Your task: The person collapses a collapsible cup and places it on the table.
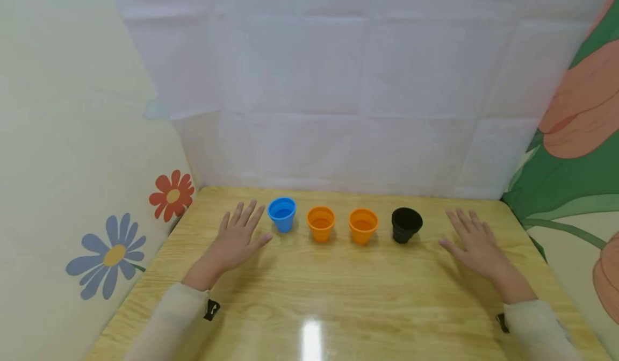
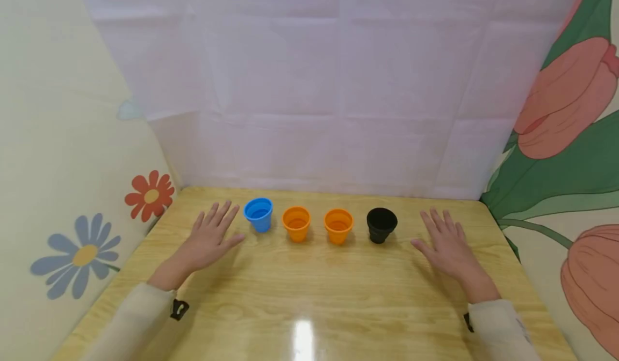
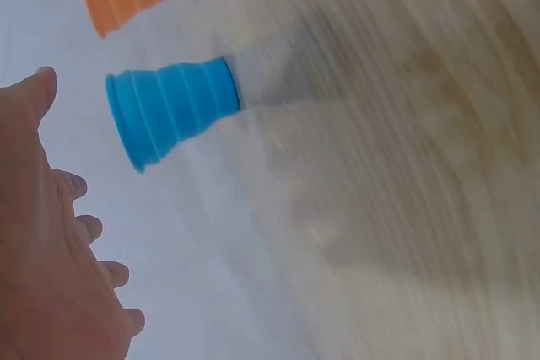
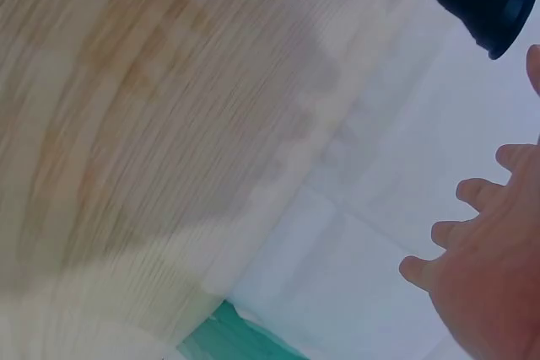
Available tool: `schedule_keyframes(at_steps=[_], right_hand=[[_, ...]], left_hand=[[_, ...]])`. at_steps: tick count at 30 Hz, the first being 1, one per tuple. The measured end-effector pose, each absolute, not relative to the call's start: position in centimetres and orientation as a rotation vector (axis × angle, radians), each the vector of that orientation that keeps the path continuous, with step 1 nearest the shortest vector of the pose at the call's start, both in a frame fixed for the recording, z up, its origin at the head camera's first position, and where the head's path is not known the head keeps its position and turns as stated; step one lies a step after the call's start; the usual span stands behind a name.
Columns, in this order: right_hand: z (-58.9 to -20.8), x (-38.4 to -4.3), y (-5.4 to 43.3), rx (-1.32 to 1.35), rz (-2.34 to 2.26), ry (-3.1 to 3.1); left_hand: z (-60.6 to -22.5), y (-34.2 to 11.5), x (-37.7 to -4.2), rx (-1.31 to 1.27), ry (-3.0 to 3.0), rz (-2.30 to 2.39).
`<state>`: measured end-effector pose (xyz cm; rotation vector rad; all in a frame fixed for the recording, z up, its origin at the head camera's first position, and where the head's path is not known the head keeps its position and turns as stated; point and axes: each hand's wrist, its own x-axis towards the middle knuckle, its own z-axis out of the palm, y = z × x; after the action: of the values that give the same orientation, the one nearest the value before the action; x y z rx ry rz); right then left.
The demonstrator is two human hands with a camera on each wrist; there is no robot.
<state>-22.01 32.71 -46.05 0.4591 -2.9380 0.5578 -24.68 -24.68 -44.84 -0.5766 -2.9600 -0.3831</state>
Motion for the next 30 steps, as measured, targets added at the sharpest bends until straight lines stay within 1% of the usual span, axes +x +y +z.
schedule_keyframes(at_steps=[14, 22, 30], right_hand=[[-46.3, -23.4, 30.2, 0.497, 0.544, -2.936], [-46.6, -24.4, 29.3, 0.526, 0.532, -2.936], [-46.7, -24.8, 28.5, 0.551, 0.514, -2.930]], left_hand=[[-44.3, -18.7, -26.6, -0.754, -2.914, -0.389], [-43.6, -13.7, -28.1, -0.897, -2.877, -0.318], [-43.5, -8.8, -28.6, -1.003, -2.876, -0.252]])
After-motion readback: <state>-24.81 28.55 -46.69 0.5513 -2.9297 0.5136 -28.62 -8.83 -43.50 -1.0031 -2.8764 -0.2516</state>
